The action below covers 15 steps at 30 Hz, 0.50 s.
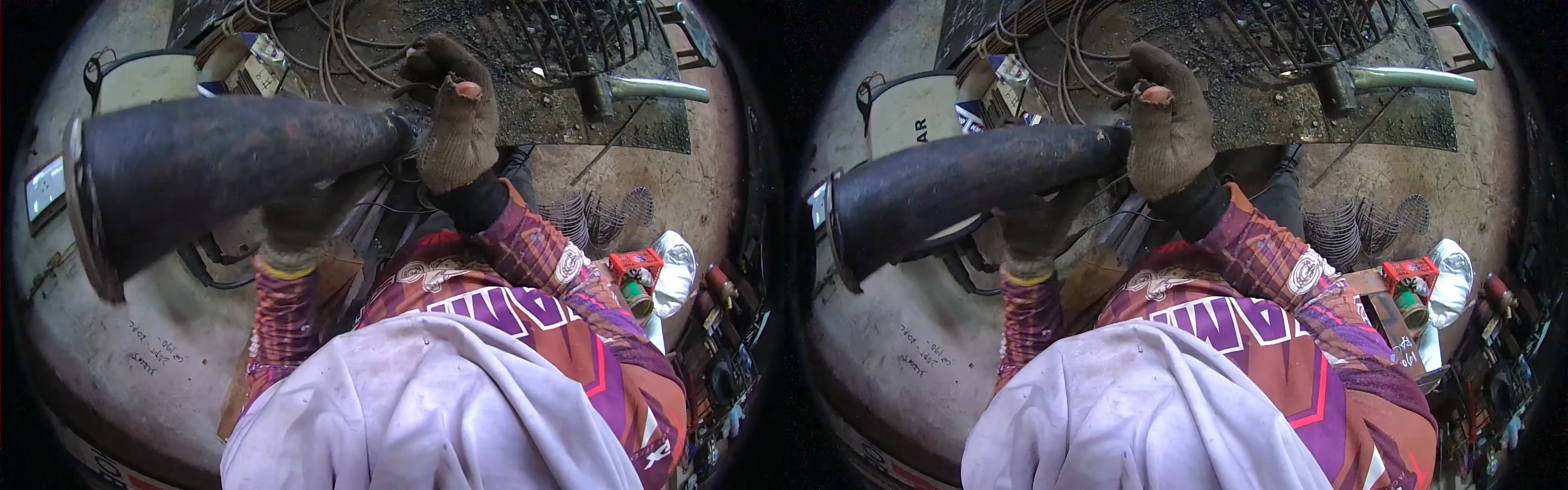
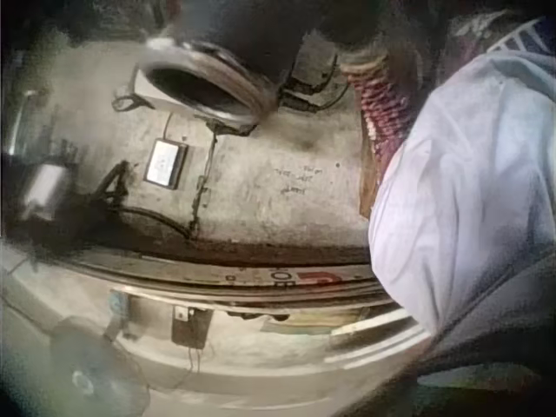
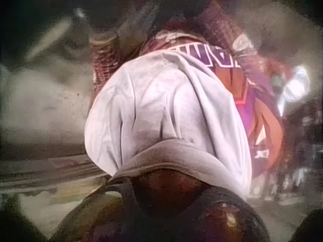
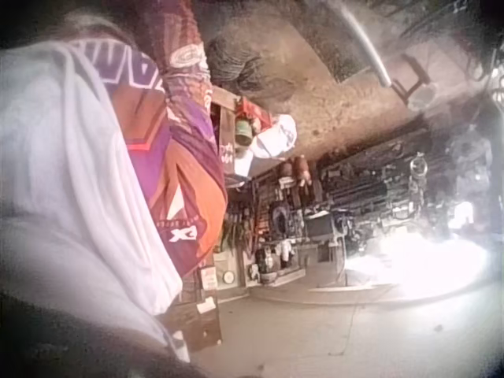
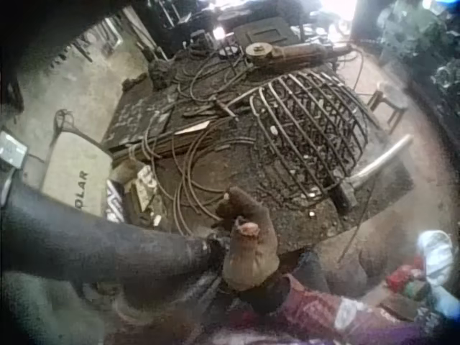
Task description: The person uses a welding tool to join metal wires on a spherical structure, periodically checking the joints and using a hammer to adjust parts of the assembly.
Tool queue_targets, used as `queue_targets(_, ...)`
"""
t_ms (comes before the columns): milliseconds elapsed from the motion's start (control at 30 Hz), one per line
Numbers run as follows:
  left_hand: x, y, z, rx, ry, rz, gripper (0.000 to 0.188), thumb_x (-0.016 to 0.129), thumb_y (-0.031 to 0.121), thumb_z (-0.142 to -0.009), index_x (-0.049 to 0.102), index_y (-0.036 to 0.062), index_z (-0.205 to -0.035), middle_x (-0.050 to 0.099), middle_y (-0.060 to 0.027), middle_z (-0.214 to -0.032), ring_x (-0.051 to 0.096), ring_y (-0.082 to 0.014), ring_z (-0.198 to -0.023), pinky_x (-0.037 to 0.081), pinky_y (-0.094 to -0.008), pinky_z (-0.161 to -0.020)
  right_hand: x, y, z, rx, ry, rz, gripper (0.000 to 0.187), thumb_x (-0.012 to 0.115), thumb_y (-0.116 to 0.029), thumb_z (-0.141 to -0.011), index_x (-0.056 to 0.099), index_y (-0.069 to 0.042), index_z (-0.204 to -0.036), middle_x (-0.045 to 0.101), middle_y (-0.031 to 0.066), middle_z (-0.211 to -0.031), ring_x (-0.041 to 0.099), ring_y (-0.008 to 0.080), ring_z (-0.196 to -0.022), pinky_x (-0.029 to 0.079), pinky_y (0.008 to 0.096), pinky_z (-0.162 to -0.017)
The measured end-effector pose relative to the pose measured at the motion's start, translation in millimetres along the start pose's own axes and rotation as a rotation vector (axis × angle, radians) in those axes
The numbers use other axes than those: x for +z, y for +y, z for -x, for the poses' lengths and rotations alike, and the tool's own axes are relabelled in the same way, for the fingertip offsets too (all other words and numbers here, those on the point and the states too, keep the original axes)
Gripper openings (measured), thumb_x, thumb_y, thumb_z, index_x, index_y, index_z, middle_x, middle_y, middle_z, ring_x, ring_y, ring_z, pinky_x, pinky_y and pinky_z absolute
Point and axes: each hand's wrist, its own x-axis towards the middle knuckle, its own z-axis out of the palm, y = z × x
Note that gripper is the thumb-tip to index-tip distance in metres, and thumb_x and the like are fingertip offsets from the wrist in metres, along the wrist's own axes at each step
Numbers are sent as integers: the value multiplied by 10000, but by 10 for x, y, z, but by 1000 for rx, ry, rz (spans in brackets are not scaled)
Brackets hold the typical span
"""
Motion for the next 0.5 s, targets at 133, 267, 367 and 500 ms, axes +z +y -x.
queue_targets(133,-174,-104,-141,1,-174,43,385,874,302,-715,730,89,-1002,730,-73,-937,711,-236,-855,553,-360,-792,53,-91,-44,59,-24,-95,685,541,-534,-974,497,36,-1351,636,133,-1127,618,179,-987,519,342,-851)
queue_targets(267,-118,-274,-155,-2,-306,79,370,856,280,-724,728,88,-1014,725,-80,-941,703,-250,-857,547,-374,-790,61,-82,-71,139,-85,-148,669,532,-522,-982,516,45,-1336,653,142,-1093,634,193,-978,523,354,-863)
queue_targets(367,-100,-339,-131,-28,-366,94,360,842,263,-731,726,87,-1023,721,-86,-944,697,-261,-860,543,-384,-788,118,-135,-120,191,-86,-165,635,526,-490,-996,527,54,-1324,662,141,-1083,639,190,-977,525,348,-870)
queue_targets(500,-63,-439,-168,-33,-425,124,348,824,241,-740,724,86,-1035,716,-93,-947,689,-275,-862,538,-398,-786,149,-17,-259,160,-178,-80,589,530,-440,-1010,529,59,-1322,666,131,-1091,642,178,-975,526,324,-865)
